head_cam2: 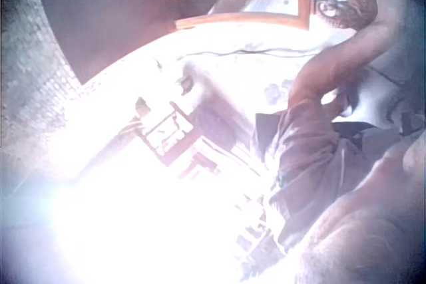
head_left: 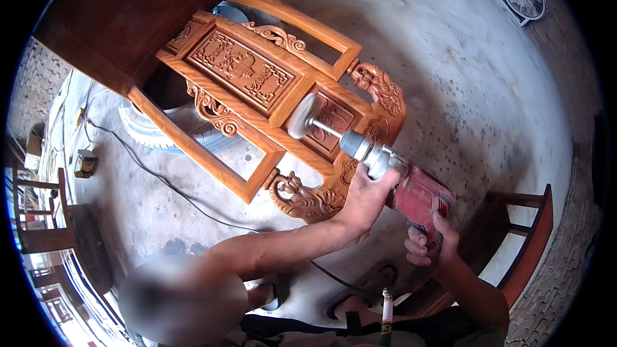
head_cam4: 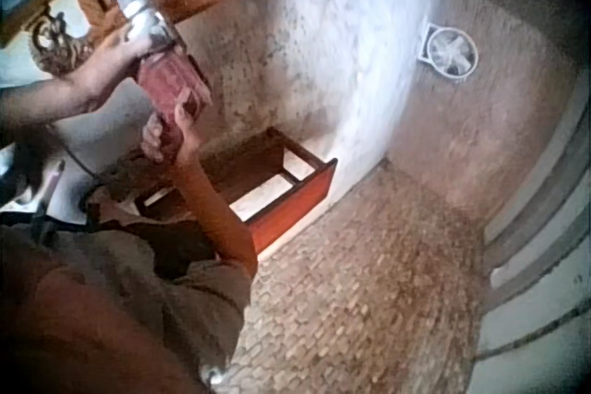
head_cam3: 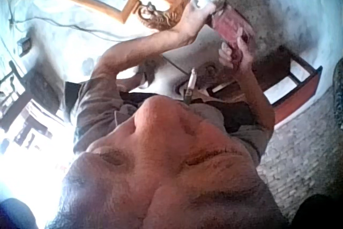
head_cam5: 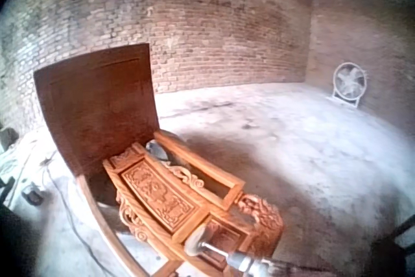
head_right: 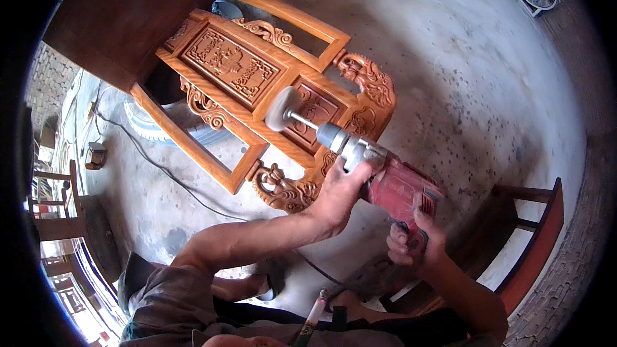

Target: The person uses a power drill with a polishing attachment to smooth and polish the surface of an intricately carved wooden chair. They systematically move the tool across the seat, backrest, and legs, repositioning the chair to access different areas.

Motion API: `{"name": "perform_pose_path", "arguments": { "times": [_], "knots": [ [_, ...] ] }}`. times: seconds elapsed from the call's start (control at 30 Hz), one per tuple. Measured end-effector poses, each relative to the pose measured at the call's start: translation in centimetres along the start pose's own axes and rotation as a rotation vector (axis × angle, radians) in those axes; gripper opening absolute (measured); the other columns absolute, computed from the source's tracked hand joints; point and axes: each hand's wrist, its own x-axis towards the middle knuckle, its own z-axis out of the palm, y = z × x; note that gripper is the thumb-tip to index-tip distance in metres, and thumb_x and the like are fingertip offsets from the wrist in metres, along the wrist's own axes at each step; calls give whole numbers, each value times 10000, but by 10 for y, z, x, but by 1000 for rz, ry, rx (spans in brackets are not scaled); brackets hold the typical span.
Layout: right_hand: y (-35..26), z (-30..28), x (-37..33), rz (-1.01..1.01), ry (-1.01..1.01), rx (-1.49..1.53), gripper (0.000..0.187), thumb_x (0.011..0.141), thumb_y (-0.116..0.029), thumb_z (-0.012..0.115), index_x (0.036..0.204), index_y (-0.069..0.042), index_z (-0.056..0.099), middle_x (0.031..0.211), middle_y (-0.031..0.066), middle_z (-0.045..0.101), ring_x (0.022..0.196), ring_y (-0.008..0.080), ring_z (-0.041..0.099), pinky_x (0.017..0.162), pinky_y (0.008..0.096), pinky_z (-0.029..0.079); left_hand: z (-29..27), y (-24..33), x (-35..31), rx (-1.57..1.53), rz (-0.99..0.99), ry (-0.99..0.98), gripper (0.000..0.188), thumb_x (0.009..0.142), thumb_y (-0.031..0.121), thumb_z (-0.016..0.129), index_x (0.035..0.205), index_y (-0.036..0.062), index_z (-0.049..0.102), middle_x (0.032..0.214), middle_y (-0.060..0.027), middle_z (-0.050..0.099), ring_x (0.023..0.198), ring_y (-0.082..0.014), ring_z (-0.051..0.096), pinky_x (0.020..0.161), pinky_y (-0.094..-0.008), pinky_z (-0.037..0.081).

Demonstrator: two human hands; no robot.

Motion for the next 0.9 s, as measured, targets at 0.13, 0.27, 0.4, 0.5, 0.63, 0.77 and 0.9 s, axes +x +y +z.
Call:
{"name": "perform_pose_path", "arguments": {
  "times": [0.13,0.27,0.4,0.5,0.63,0.77,0.9],
  "knots": [
    [2,2,-4,-14,75,3,474,977,-557,507,1186,-132,476,703,-14,479,547,91,426,413,224,342,4,3,-5,-34,15,-57,636,851,393,736,1280,6,469,1128,-102,617,1005,-192,608,876,-352,510],
    [1,-2,-12,2,45,-54,486,971,-555,517,1197,-127,471,698,-18,470,546,90,419,419,220,335,7,-2,-8,33,-13,-37,592,874,355,717,1312,38,475,1145,-85,628,1063,-185,605,935,-372,487],
    [-2,2,-23,10,60,-110,490,956,-559,534,1188,-130,484,685,-23,459,541,88,411,419,220,324,12,-5,-13,56,-43,-58,645,861,395,724,1324,27,468,1179,-95,615,1106,-189,580,974,-366,460],
    [-3,0,-25,2,84,-87,492,946,-565,543,1171,-129,497,677,-26,453,538,88,408,415,224,317,19,-7,-8,34,-7,-79,659,856,406,727,1326,24,469,1196,-99,612,1114,-188,574,968,-365,458],
    [-4,-4,-32,-2,253,-151,543,928,-622,496,781,-99,505,626,12,432,473,146,384,444,277,318,23,-4,-17,99,-34,-106,660,864,404,728,1324,23,446,1166,-96,610,1075,-185,588,936,-361,481],
    [-7,-16,-40,11,105,-107,449,960,-555,510,1068,-119,508,670,-12,458,523,106,403,417,237,311,29,-19,-11,-3,-37,-115,659,874,400,740,1305,19,419,1112,-91,605,1020,-180,599,889,-360,508],
    [-9,-7,-34,-46,202,-55,469,970,-553,489,875,-95,519,684,10,476,549,128,428,445,259,331,34,-15,1,-6,-44,-158,641,873,394,740,1298,34,421,1139,-96,597,1039,-178,591,896,-356,499]
  ]
}}
